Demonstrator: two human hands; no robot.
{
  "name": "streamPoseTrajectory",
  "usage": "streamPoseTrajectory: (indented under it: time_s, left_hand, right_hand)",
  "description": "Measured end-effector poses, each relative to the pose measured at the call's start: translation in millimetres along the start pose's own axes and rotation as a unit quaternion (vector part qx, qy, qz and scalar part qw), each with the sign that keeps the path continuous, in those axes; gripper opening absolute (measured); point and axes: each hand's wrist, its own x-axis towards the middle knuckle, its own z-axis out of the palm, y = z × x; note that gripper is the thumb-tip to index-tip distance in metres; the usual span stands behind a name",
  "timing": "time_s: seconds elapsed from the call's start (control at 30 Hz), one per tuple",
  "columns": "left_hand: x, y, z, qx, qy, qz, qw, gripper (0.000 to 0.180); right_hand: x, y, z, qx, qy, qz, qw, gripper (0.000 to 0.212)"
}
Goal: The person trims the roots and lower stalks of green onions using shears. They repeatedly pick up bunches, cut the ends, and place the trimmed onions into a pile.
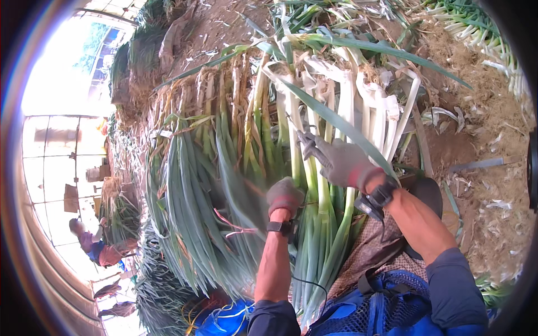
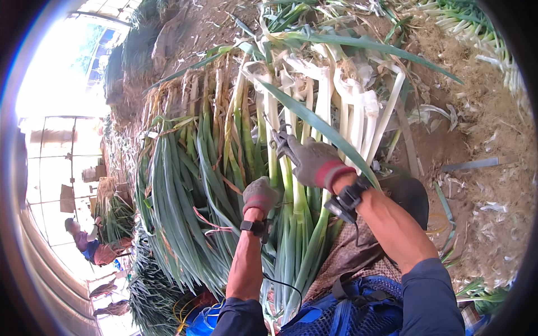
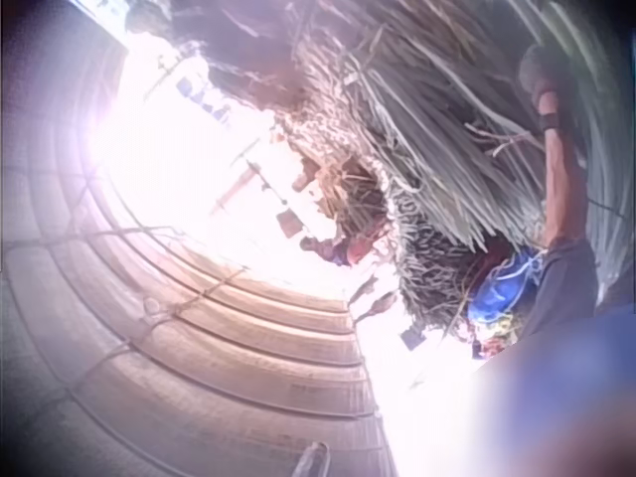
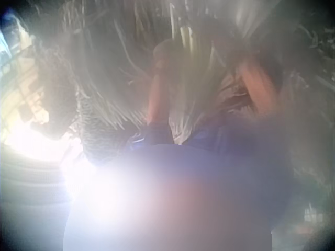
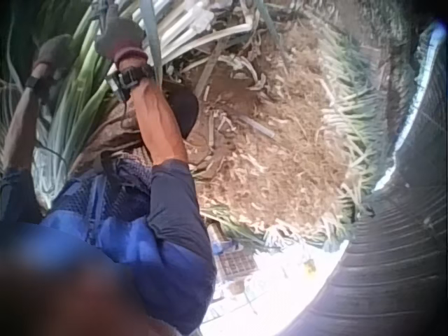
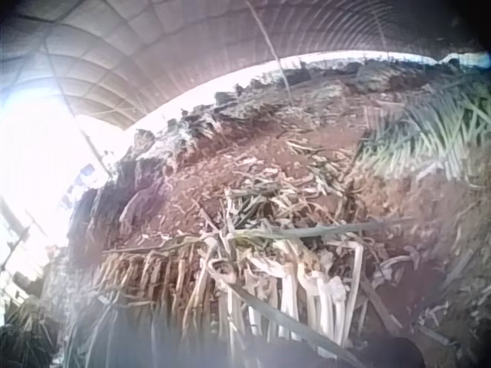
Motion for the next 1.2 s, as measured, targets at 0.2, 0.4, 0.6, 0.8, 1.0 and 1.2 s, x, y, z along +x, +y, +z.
streamPoseTrajectory:
  time_s: [0.2,0.4,0.6,0.8,1.0,1.2]
  left_hand:
    - [-24.3,4.0,1.7,-0.003,0.019,0.049,0.999,0.032]
    - [25.8,-47.0,-37.5,-0.068,0.266,-0.040,0.961,0.032]
    - [50.8,-53.3,-28.6,0.057,0.204,-0.120,0.970,0.029]
    - [28.7,-50.5,-37.9,-0.057,0.177,-0.122,0.975,0.031]
    - [-8.4,-44.0,1.7,-0.231,0.133,-0.088,0.960,0.048]
    - [-17.6,-43.8,19.7,-0.333,0.110,-0.110,0.930,0.043]
  right_hand:
    - [-37.2,11.4,5.2,0.026,-0.087,-0.032,0.995,0.086]
    - [-42.4,35.3,6.9,0.055,0.114,-0.018,0.992,0.084]
    - [-55.3,20.1,21.1,0.086,-0.028,-0.058,0.994,0.090]
    - [-59.2,-3.0,18.7,0.079,-0.131,-0.080,0.985,0.084]
    - [-58.7,-8.0,17.1,0.099,-0.148,-0.065,0.982,0.082]
    - [-50.5,-10.8,19.7,0.072,-0.102,-0.027,0.992,0.078]
